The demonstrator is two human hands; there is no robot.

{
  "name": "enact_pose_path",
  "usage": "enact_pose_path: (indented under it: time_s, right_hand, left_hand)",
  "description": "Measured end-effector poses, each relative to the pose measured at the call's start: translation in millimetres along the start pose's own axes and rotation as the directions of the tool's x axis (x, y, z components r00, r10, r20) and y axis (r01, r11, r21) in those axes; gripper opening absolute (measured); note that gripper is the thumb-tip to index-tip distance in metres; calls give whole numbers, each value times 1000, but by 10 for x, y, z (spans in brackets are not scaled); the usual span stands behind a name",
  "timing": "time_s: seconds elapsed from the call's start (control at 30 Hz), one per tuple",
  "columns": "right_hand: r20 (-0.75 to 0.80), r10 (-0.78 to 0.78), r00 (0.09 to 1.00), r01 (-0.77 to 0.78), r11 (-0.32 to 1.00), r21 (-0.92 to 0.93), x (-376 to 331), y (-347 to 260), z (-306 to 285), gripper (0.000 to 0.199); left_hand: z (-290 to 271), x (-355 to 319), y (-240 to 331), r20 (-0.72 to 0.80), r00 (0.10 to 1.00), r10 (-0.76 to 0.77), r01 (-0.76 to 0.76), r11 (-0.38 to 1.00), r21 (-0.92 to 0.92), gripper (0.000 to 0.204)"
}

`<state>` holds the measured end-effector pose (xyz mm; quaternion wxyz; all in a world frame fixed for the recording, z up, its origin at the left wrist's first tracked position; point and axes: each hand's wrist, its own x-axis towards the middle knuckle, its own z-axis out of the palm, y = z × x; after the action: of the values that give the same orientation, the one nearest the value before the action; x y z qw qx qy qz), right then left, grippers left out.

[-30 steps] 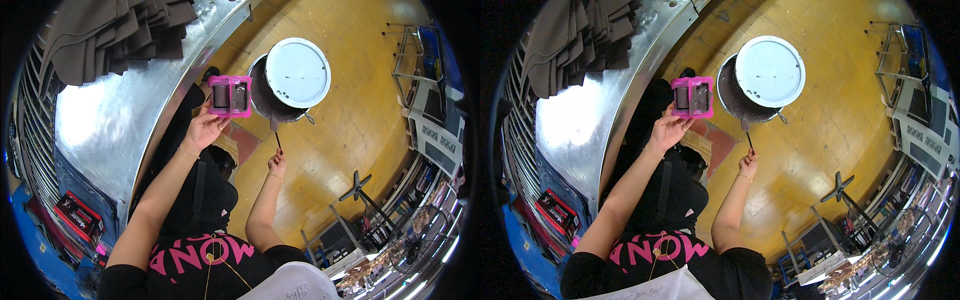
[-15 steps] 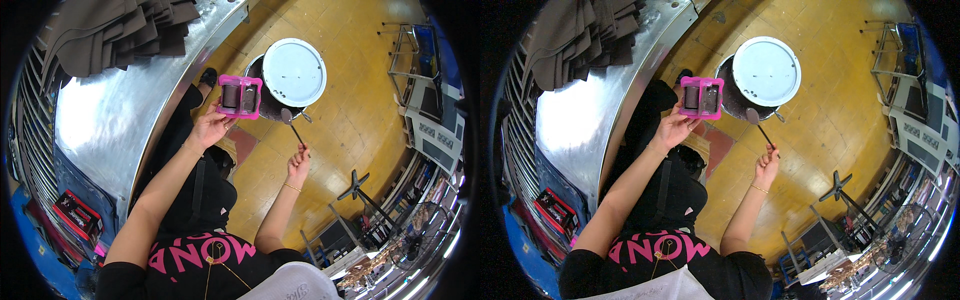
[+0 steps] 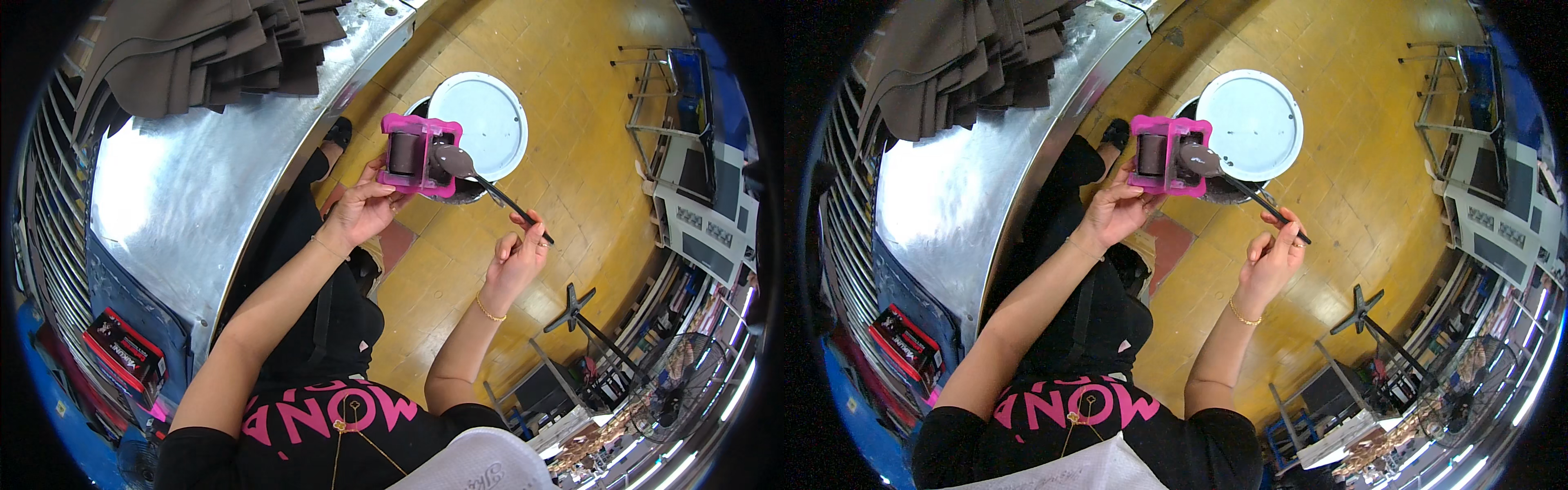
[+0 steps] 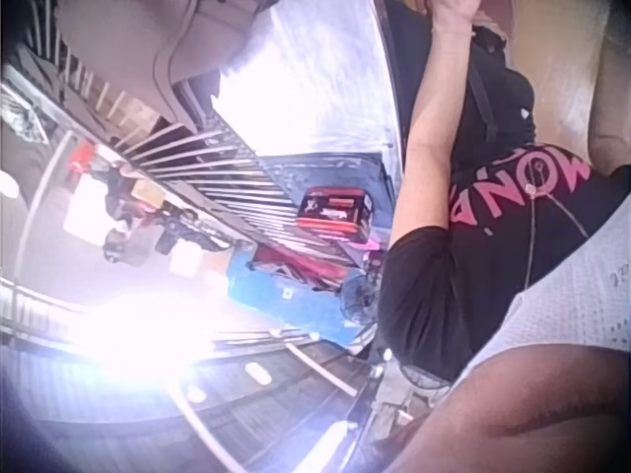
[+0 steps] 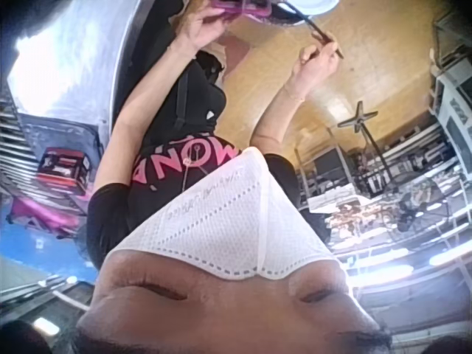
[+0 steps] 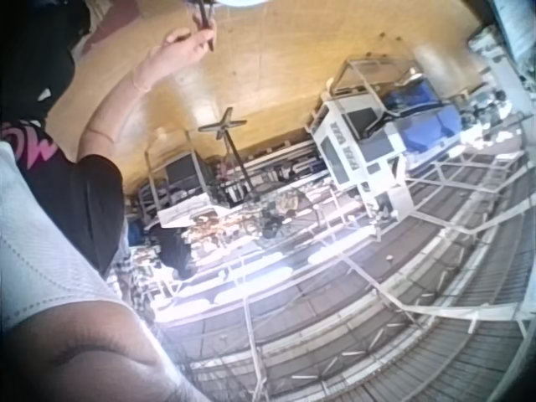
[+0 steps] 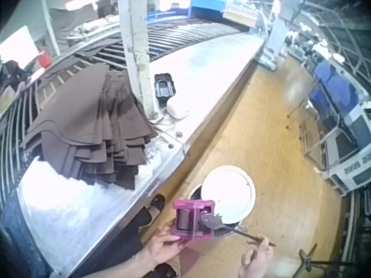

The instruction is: The person scoops a dark viscous substance from a bucket using a spoon and applies it to a pink plastic mold. They then pick up brown fabric pieces and place them onto the mold, repeating the process of applying the substance and placing fabric.

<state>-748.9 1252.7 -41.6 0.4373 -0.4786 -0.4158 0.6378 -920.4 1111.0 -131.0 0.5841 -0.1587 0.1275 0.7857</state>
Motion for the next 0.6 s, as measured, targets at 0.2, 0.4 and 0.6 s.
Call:
enact_pose_path:
  time_s: [0.2,0.4,0.6]
  right_hand:
    - [212,-445,870,491,745,-452,-292,-75,246,29]
    - [429,-618,659,751,509,-420,-467,-168,376,22]
    - [516,-571,638,769,436,-468,-455,-144,396,20]
  left_hand:
    - [18,6,-17,33,999,4,-2,999,-36,57]
    - [48,0,-28,33,999,10,-9,1000,-28,56]
    - [63,-1,-32,20,1000,23,-23,1000,-16,57]
